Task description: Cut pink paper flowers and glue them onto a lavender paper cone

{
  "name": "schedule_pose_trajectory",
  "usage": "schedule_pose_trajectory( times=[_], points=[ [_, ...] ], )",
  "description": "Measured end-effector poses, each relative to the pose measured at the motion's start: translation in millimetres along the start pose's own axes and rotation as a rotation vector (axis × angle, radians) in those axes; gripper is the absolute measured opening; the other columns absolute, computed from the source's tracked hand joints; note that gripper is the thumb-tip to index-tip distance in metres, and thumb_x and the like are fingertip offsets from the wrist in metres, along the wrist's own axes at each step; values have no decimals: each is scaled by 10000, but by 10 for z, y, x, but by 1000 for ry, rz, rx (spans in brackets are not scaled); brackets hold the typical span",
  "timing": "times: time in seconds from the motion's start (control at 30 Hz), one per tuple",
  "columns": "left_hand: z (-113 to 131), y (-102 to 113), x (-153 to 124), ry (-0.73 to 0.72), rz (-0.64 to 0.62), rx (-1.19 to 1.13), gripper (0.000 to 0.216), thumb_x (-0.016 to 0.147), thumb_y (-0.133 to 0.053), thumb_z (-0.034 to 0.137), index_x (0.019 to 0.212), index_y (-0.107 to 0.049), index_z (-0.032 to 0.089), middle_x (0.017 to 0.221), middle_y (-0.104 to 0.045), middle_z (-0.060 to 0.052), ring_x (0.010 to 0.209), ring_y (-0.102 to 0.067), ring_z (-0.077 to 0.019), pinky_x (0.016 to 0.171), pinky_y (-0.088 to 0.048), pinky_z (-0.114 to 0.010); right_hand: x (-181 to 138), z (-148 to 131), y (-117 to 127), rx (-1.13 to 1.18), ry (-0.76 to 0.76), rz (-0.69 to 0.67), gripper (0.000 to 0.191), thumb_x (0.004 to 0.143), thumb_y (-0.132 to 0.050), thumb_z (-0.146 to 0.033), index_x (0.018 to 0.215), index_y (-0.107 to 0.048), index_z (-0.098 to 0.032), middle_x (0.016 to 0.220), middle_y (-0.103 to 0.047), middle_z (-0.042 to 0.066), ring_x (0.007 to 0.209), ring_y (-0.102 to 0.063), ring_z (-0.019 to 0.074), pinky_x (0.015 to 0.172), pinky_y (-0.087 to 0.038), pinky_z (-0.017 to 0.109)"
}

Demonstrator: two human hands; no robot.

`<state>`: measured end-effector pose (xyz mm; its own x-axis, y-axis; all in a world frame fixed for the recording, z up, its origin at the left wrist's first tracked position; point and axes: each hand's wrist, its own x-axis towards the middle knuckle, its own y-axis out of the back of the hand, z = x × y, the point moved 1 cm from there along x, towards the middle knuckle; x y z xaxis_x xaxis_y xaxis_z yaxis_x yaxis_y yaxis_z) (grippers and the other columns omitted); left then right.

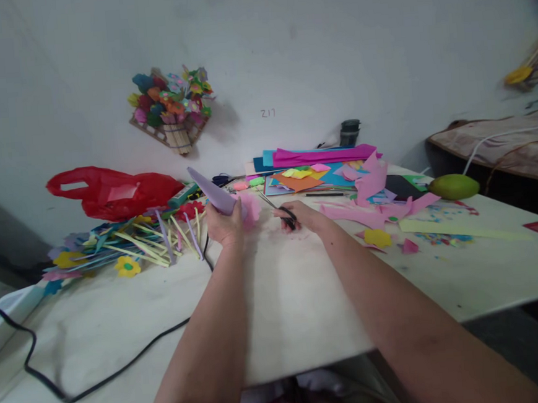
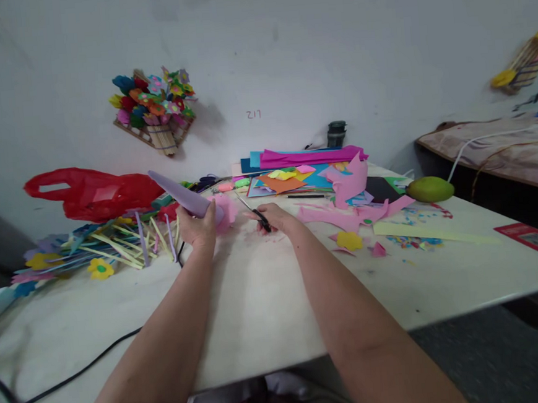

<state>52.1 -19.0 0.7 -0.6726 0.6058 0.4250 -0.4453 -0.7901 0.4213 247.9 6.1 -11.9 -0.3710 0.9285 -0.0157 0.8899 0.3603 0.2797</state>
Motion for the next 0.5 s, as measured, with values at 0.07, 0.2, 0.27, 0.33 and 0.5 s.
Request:
schedule_pose_trajectory(
  times=[0.07,0.2,0.27,0.33,0.5],
  points=[
    [3,14,5,27,16,-22,572,697,-643,620,1107,-492,250,1083,-669,-92,986,-638,-315,779,-493,-412,1,-12,-29,-3,3,-1,284,868,-644,-393,747,-550,-154,550,-645,-5,391,-561,75,305,-277,156],
    [8,25,15,78,18,-38,592,708,-615,652,1109,-473,241,1116,-655,-99,1025,-637,-310,789,-493,-400,9,-43,-112,-4,-12,-4,297,850,-668,-401,732,-557,-153,534,-633,-8,386,-558,78,297,-275,160],
    [15,29,14,94,18,-33,588,719,-601,659,1113,-465,244,1133,-650,-101,1047,-632,-307,796,-490,-394,12,-58,-147,-5,-23,1,296,847,-674,-396,728,-558,-152,528,-626,-12,380,-552,77,297,-282,161],
    [24,36,6,102,17,-29,581,727,-594,658,1111,-462,243,1136,-649,-102,1050,-631,-306,802,-486,-390,13,-68,-169,-9,-26,12,295,852,-671,-395,731,-556,-152,525,-619,-16,367,-540,74,294,-280,164],
    [40,56,-13,85,0,-48,589,733,-593,643,1129,-458,229,1120,-649,-111,1027,-633,-306,813,-476,-399,24,-60,-180,-11,-8,8,296,857,-662,-403,744,-558,-149,522,-614,-17,362,-535,75,293,-271,163]
  ],
)
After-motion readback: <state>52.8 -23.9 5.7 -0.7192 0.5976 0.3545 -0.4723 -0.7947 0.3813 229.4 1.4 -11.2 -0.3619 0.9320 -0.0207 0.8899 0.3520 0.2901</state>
